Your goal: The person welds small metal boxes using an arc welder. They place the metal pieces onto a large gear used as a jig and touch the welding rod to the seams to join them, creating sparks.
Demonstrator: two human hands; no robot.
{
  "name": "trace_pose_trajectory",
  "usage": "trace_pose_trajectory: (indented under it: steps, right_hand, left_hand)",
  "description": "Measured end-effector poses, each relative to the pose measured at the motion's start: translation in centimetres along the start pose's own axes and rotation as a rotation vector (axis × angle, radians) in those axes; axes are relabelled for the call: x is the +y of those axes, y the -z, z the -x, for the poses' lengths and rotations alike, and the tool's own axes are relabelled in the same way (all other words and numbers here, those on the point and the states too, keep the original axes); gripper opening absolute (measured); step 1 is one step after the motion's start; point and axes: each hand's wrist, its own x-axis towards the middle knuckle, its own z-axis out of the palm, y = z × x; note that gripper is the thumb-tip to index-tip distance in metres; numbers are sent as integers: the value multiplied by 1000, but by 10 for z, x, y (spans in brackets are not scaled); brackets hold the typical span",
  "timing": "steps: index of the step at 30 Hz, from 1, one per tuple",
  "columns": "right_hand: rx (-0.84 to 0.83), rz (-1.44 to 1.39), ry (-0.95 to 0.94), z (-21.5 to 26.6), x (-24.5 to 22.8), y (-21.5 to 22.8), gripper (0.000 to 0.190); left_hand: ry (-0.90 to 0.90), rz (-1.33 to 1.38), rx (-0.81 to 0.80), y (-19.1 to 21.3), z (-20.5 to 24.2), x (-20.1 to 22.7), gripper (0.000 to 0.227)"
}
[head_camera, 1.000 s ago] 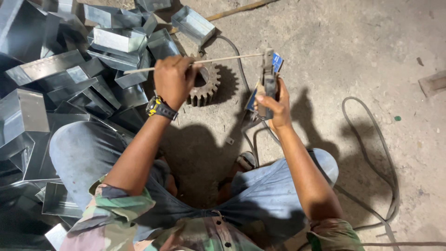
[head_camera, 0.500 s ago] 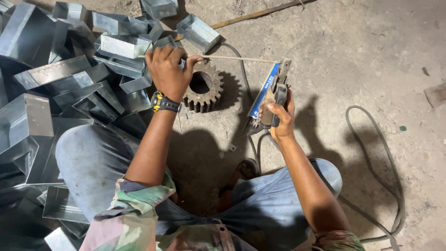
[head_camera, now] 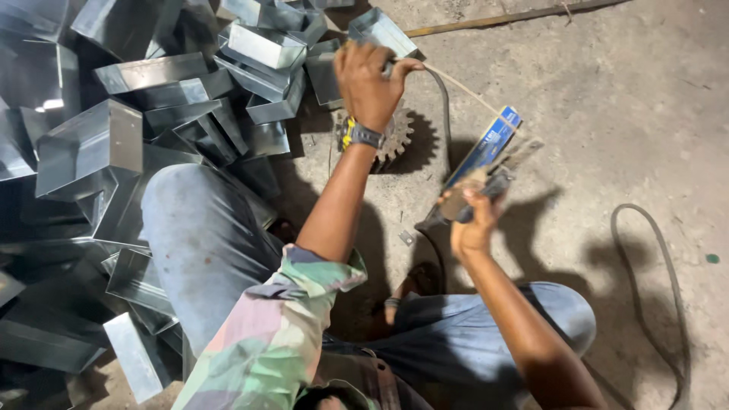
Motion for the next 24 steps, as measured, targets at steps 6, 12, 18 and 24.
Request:
trace_pose_trajectory:
  steps: [6, 12, 18, 24]
  right_hand:
    - [21, 163, 158, -17, -28, 2, 47]
    - [159, 277, 188, -40, -28, 17, 40]
    - [249, 485, 255, -53, -24, 38, 46]
    - [408, 697, 301, -61, -28, 48, 60]
  left_hand:
    - [82, 41, -315, -22, -6, -102, 68]
    - [-211, -632, -540, 5, -18, -230, 96]
    - [56, -795, -937, -20, -11, -274, 83]
    - [591, -675, -922, -25, 7, -298, 36]
